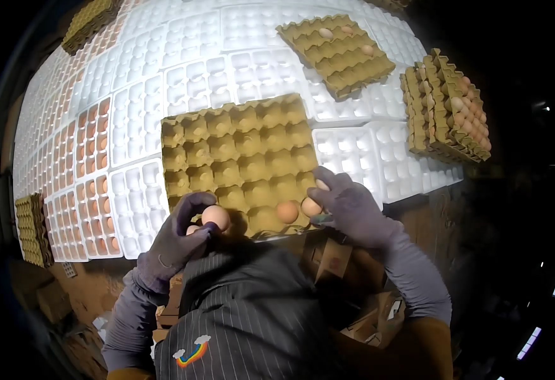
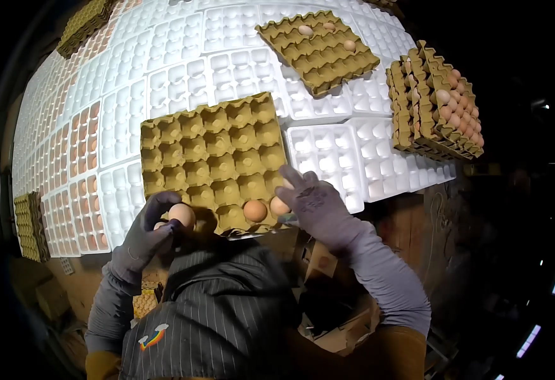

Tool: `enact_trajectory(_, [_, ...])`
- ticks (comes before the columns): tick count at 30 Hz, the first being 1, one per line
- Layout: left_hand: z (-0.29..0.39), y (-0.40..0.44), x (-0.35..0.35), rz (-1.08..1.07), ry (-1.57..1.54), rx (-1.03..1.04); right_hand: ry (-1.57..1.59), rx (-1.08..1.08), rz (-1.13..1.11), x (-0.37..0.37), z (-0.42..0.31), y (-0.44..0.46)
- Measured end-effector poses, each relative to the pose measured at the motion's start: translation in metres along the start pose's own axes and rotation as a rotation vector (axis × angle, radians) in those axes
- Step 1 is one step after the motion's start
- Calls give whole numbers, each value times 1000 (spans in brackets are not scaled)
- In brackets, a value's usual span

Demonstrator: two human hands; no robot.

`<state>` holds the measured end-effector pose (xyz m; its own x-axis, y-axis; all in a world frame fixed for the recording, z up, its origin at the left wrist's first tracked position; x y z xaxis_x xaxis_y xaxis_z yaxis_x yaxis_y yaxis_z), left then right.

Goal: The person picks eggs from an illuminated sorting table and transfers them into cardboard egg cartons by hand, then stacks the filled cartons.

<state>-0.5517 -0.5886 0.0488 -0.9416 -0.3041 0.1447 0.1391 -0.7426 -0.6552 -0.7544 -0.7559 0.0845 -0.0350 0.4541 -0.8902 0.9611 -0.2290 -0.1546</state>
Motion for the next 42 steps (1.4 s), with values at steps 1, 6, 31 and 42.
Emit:
enact_trajectory(1, [24,2,22,-28,180,157,-52,7,-59,8,1,1])
enact_trajectory(6, [47,28,138,245,1365,471,480,308,300,-21,25,-35])
enact_trajectory(31, [67,-45,-475,1006,698,322,667,-110,95,70,-203,435])
enact_trajectory(42, [127,80,-683,1223,1186,85,-174,-74,189,76,-239,718])
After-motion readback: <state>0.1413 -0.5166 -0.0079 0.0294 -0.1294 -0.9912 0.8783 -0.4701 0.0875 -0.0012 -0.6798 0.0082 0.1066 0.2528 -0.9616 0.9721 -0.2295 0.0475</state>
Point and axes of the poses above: each hand's wrist, its own y-axis towards the middle knuckle, its own x-axis out of the palm, z = x × y, the point moved 10 cm from there along y, towards the middle knuckle, and after that the axes turned 11 degrees about -x, right-handed, at the moved point
